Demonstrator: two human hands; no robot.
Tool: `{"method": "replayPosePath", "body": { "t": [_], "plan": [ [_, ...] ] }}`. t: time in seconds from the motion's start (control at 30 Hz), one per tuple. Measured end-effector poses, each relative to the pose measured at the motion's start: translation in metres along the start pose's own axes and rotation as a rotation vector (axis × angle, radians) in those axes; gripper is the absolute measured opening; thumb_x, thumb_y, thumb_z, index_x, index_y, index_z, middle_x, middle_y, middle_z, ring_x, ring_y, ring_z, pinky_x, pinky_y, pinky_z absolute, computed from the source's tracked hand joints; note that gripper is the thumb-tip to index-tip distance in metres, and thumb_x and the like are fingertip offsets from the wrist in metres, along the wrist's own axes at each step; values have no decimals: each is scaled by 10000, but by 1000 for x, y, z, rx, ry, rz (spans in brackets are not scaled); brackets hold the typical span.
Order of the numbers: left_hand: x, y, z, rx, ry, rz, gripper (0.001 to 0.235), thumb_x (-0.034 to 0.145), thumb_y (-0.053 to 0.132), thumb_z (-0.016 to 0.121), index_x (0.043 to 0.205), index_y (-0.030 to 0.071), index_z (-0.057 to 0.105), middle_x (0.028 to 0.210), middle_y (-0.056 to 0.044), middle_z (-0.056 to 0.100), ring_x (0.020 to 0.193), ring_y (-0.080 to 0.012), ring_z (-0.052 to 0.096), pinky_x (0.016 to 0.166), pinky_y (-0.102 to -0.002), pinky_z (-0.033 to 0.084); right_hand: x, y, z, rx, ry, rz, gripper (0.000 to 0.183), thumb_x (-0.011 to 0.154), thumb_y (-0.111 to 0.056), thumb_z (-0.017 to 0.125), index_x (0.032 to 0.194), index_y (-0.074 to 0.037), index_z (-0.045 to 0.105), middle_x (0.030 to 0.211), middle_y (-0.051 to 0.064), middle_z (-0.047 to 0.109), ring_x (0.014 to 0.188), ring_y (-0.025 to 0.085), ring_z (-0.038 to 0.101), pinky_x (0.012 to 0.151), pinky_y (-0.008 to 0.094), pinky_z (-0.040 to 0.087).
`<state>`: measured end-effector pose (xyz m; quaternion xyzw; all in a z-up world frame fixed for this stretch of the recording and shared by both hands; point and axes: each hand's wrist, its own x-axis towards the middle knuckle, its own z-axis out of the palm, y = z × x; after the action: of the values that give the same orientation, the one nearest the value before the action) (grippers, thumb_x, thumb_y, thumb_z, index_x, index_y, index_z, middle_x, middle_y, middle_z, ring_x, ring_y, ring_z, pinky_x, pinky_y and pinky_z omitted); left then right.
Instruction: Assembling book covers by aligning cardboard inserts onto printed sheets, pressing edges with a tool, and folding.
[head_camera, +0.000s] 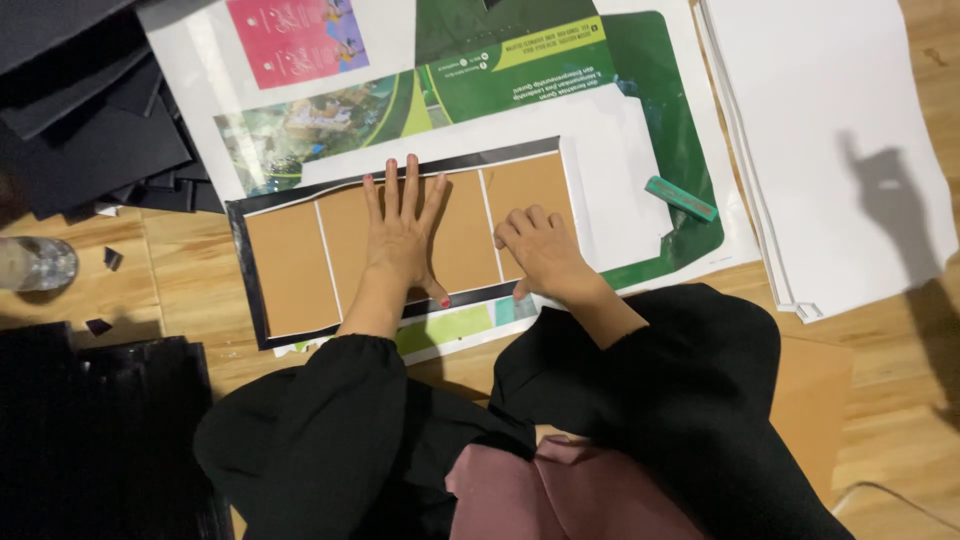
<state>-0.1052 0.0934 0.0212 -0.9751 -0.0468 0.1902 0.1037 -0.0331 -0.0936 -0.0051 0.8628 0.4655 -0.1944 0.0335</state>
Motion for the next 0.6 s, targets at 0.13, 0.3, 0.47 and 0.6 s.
{"method": "replayPosePath", "body": {
  "t": [0.13, 0.3, 0.47, 0.6],
  "plan": [
    [-5, -6, -5, -131, -121, -43, 1567, 202, 742, 752, 1434, 222, -66, 1486, -165, 25, 1342, -410, 59, 1025, -620, -5, -9, -3, -8, 22, 64, -20, 731, 435, -449, 812, 1011, -199, 438, 1019, 12, 433, 1048, 237, 396, 808, 355, 377],
    [-4, -5, 2, -150, -155, -60, 1519, 242, 696, 767, 1431, 213, -46, 1483, -166, 6, 1335, -423, 75, 1036, -601, 106, -14, -13, -9, 34, 11, 7, 816, 513, -417, 803, 1169, -207, 367, 1104, 12, 413, 1108, 237, 366, 894, 379, 357],
    [0, 0, 0, -152, -192, -55, 1515, 249, 679, 781, 1429, 199, -37, 1478, -170, -10, 1327, -431, 80, 1038, -590, 125, -14, -5, -20, 135, -34, 34, 804, 543, -357, 806, 1216, -225, 386, 1115, 18, 418, 1136, 255, 351, 929, 395, 320],
    [3, 5, -2, -117, -233, -69, 1545, 232, 650, 808, 1424, 209, -71, 1475, -180, -5, 1321, -445, 89, 1030, -597, 126, -3, -1, -21, 111, -56, 20, 831, 455, -415, 830, 1158, -254, 416, 1053, -5, 452, 1095, 239, 380, 890, 369, 334]
  ]
}}
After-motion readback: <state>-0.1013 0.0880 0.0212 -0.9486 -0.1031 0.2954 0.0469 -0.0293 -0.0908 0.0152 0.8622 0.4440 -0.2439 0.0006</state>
